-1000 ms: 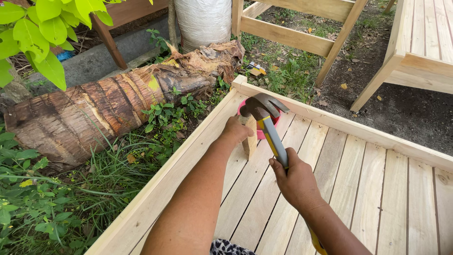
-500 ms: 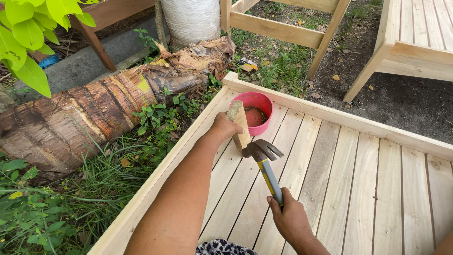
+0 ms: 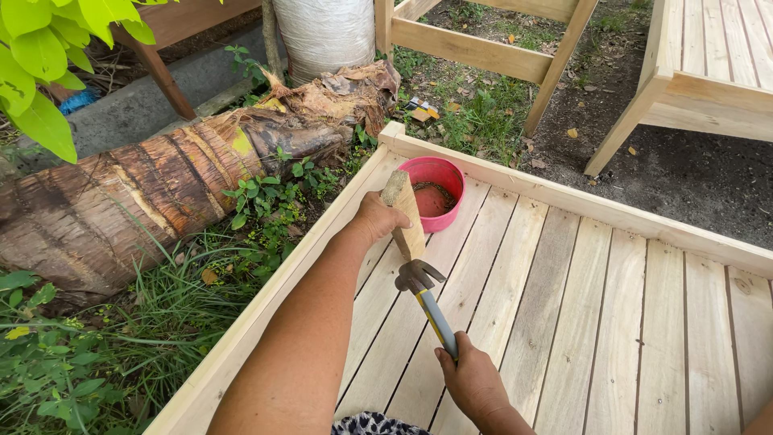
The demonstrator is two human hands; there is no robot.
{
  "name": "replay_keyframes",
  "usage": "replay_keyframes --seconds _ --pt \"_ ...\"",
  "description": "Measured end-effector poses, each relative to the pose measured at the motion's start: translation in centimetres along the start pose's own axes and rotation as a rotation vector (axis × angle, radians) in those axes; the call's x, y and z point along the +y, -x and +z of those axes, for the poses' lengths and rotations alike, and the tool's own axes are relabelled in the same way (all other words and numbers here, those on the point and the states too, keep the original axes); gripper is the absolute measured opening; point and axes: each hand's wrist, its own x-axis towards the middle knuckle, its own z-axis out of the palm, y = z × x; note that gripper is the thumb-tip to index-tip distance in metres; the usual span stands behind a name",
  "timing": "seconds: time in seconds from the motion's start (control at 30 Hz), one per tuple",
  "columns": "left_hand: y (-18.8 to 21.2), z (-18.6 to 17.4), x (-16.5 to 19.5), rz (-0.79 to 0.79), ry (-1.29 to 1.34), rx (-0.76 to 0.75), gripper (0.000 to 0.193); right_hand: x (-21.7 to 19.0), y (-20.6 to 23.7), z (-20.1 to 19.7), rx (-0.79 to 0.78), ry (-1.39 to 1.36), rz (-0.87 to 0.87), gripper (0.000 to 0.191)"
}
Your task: The person sits on a wooden bed frame and uses a claw hammer to pull nails out of the slats, dropping the removed nails into a pink bucket. They work along the frame's edge, repositioning the hammer and gripping the frame with the free hand.
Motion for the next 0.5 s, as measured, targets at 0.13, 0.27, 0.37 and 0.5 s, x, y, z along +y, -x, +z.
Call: replay_keyframes --seconds 0.13,0.27,0.37,0.5 --pt "-0.4 0.5 -0.2 0.010 0.070 -0.019 0.061 0.2 -1.5 2.0 0.049 0.129 -0.128 0.035" --pt "-0.9 1.0 -0.5 0.016 0.063 -0.020 0.058 1.3 -3.1 2.5 -0.001 0.115 -0.092 0.036" --pt "-1.0 1.3 -0.7 -0.015 0.031 -0.002 0.056 2.6 -2.9 2.3 0.031 -0.004 -0.074 0.038" --pt "-1.0 1.6 -0.7 0.024 0.064 -0.013 0.057 2.0 -1.2 -0.2 0.169 -0.065 0.029 0.040"
